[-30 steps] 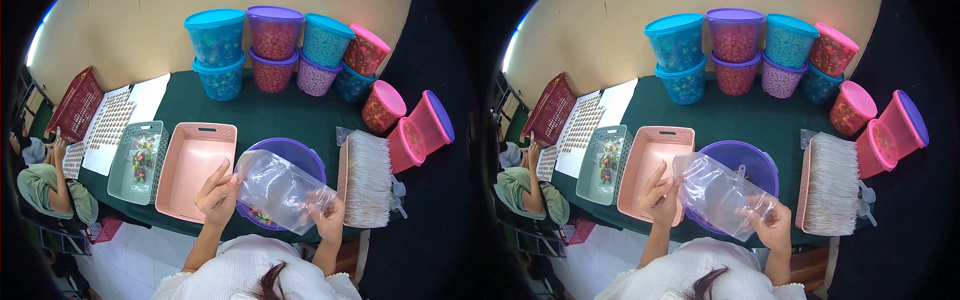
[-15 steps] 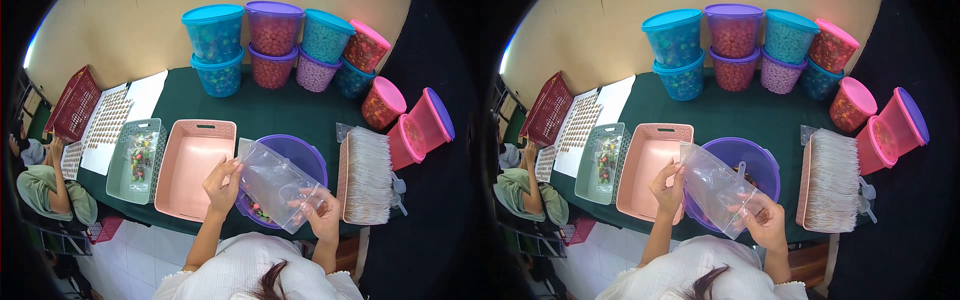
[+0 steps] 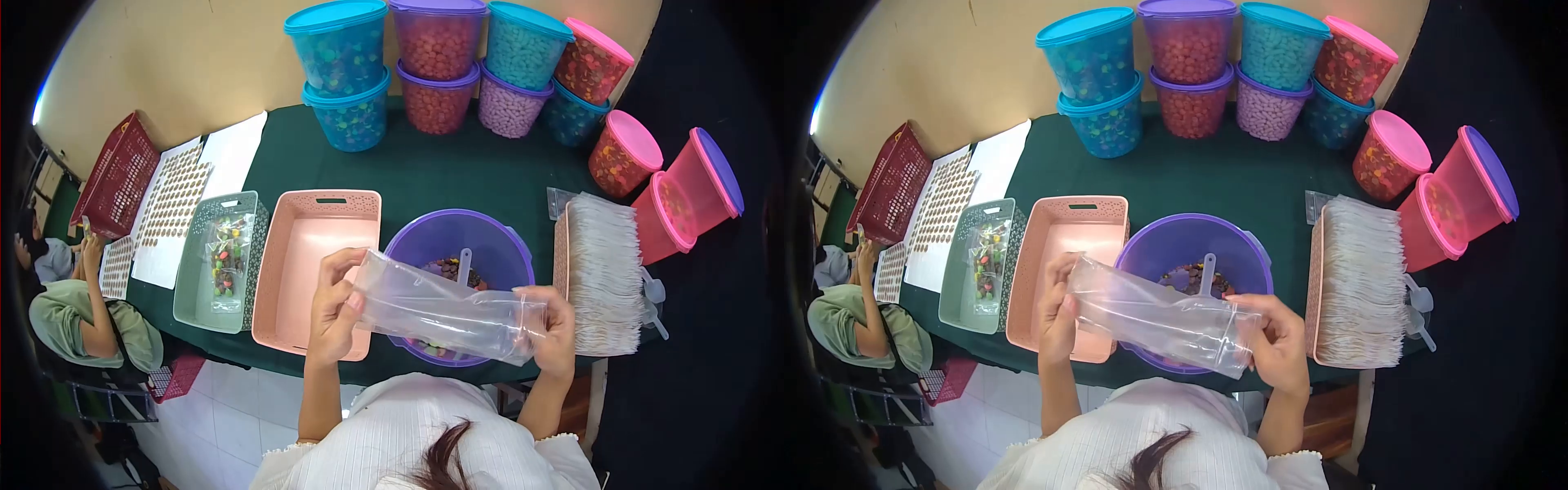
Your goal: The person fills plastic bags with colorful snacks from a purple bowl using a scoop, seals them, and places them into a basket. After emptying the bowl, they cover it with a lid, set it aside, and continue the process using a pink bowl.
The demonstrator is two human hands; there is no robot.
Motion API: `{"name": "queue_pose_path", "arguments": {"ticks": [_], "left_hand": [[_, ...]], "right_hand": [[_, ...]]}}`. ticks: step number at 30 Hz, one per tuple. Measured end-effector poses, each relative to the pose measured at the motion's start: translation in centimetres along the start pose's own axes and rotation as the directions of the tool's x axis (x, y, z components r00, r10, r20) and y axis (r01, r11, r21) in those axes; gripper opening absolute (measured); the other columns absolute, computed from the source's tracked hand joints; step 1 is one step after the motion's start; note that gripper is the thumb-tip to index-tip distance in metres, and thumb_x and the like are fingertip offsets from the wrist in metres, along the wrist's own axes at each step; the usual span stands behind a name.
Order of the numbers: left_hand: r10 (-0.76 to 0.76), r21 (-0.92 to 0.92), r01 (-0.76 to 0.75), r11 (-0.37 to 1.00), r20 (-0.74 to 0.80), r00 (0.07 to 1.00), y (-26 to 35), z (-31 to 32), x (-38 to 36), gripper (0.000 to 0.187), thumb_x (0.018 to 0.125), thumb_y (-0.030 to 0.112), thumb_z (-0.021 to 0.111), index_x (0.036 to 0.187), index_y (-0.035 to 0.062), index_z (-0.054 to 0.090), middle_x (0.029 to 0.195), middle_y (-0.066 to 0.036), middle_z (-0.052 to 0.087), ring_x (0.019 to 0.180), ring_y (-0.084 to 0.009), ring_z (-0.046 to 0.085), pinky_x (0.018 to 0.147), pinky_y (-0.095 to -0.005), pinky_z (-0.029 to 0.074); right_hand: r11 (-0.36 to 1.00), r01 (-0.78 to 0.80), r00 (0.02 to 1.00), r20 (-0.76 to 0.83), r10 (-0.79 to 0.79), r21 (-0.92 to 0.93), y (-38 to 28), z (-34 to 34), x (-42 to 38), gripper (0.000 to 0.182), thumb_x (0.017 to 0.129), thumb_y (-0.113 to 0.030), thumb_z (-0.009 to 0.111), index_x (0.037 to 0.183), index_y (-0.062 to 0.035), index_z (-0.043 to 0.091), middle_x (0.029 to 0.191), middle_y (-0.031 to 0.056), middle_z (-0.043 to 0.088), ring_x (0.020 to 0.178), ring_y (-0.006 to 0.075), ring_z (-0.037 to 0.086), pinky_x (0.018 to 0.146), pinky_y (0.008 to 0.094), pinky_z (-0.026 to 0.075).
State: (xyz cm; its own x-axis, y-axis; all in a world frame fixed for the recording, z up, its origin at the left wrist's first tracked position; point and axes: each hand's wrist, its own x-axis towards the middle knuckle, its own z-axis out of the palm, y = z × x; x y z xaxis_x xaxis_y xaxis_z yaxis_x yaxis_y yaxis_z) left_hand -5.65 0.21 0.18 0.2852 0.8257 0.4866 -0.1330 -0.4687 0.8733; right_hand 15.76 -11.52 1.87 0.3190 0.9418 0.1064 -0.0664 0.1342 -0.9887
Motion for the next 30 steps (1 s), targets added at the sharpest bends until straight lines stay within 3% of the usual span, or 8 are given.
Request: {"name": "queue_pose_path", "arguments": {"ticks": [3, 9, 14, 20, 21, 24, 28, 30], "left_hand": [[-0.023, -0.137, 0.021, 0.990, -0.015, 1.000, -0.2, -1.0, -0.7, 0.021, 0.078, 0.019, 0.053, 0.070, 0.0007, 0.047, 0.110, -0.014, 0.041, 0.108, -0.0261, 0.037, 0.090, -0.0342, 0.028], [0.213, 0.480, -0.157, 0.863, -0.063, 0.975, 4.3, -0.6, 0.1, 0.055, 0.062, 0.035, 0.071, 0.099, 0.0046, 0.044, 0.110, -0.017, 0.041, 0.108, -0.0303, 0.037, 0.093, -0.0471, 0.023], [-0.007, 0.585, -0.331, 0.740, 0.499, 0.867, 6.9, 2.5, 0.0, 0.090, 0.046, 0.037, 0.077, 0.119, 0.0063, 0.035, 0.116, -0.010, 0.042, 0.105, -0.0262, 0.042, 0.095, -0.0558, 0.011], [0.019, 0.359, -0.172, 0.917, 0.393, 0.919, 4.4, -0.1, -1.2, 0.085, 0.042, 0.026, 0.078, 0.115, 0.0013, 0.042, 0.109, -0.014, 0.049, 0.098, -0.0263, 0.050, 0.090, -0.0408, 0.032], [-0.008, 0.275, -0.089, 0.957, 0.331, 0.944, 4.2, -0.7, -1.4, 0.087, 0.041, 0.026, 0.079, 0.115, 0.0001, 0.042, 0.108, -0.015, 0.049, 0.098, -0.0269, 0.050, 0.087, -0.0393, 0.034], [-0.018, 0.212, -0.051, 0.976, 0.310, 0.950, 3.5, -2.3, -1.9, 0.092, 0.038, 0.029, 0.080, 0.115, -0.0032, 0.042, 0.107, -0.018, 0.048, 0.097, -0.0280, 0.049, 0.081, -0.0354, 0.038], [-0.103, 0.130, 0.042, 0.991, 0.507, 0.856, 2.7, -3.0, -2.2, 0.088, 0.042, 0.032, 0.079, 0.115, -0.0033, 0.043, 0.105, -0.017, 0.049, 0.094, -0.0262, 0.050, 0.081, -0.0335, 0.039], [-0.171, 0.156, 0.097, 0.983, 0.578, 0.798, 2.3, -3.2, -2.5, 0.088, 0.043, 0.033, 0.078, 0.115, -0.0031, 0.043, 0.104, -0.017, 0.050, 0.093, -0.0256, 0.050, 0.080, -0.0332, 0.039]], "right_hand": [[0.994, 0.037, 0.997, 0.065, -0.044, 0.105, 0.6, -0.2, 0.6, 0.020, 0.080, 0.004, 0.044, 0.099, -0.0011, 0.048, 0.066, 0.0023, 0.054, 0.044, 0.0000, 0.039, 0.035, 0.0156, 0.027], [0.991, -0.057, 0.986, 0.160, 0.037, 0.119, -1.1, 1.1, 0.8, 0.032, 0.072, 0.010, 0.041, 0.100, -0.0014, 0.047, 0.080, 0.0033, 0.050, 0.050, 0.0017, 0.040, 0.042, 0.0147, 0.031], [0.997, 0.050, 0.915, 0.402, -0.022, -0.059, -0.8, 3.8, 1.3, 0.037, 0.073, 0.009, 0.037, 0.108, -0.0030, 0.045, 0.061, 0.0012, 0.051, 0.048, 0.0036, 0.043, 0.047, 0.0181, 0.035], [0.963, -0.171, 0.779, 0.627, 0.002, 0.208, -1.1, 3.2, 5.5, 0.026, 0.083, -0.011, 0.045, 0.107, -0.0048, 0.039, 0.071, 0.0065, 0.050, 0.060, 0.0078, 0.048, 0.052, 0.0210, 0.038], [0.997, -0.004, 0.768, 0.638, 0.052, -0.077, -1.0, 3.2, 7.4, 0.027, 0.082, -0.015, 0.046, 0.106, -0.0045, 0.040, 0.078, 0.0083, 0.051, 0.069, 0.0109, 0.050, 0.058, 0.0247, 0.040], [0.405, 0.589, 0.688, 0.697, 0.201, -0.699, 3.6, 3.0, 11.8, 0.033, 0.076, -0.021, 0.051, 0.104, -0.0054, 0.047, 0.095, 0.0087, 0.053, 0.094, 0.0200, 0.047, 0.077, 0.0370, 0.038], [-0.224, 0.825, 0.514, 0.526, 0.677, -0.519, 9.9, 3.5, 12.0, 0.035, 0.070, -0.024, 0.055, 0.103, -0.0117, 0.057, 0.108, 0.0040, 0.053, 0.106, 0.0201, 0.043, 0.093, 0.0435, 0.021], [-0.212, 0.852, 0.450, 0.463, 0.764, -0.479, 9.9, 4.0, 11.5, 0.031, 0.071, -0.023, 0.055, 0.100, -0.0115, 0.059, 0.105, 0.0040, 0.055, 0.104, 0.0200, 0.046, 0.095, 0.0432, 0.019]]}}
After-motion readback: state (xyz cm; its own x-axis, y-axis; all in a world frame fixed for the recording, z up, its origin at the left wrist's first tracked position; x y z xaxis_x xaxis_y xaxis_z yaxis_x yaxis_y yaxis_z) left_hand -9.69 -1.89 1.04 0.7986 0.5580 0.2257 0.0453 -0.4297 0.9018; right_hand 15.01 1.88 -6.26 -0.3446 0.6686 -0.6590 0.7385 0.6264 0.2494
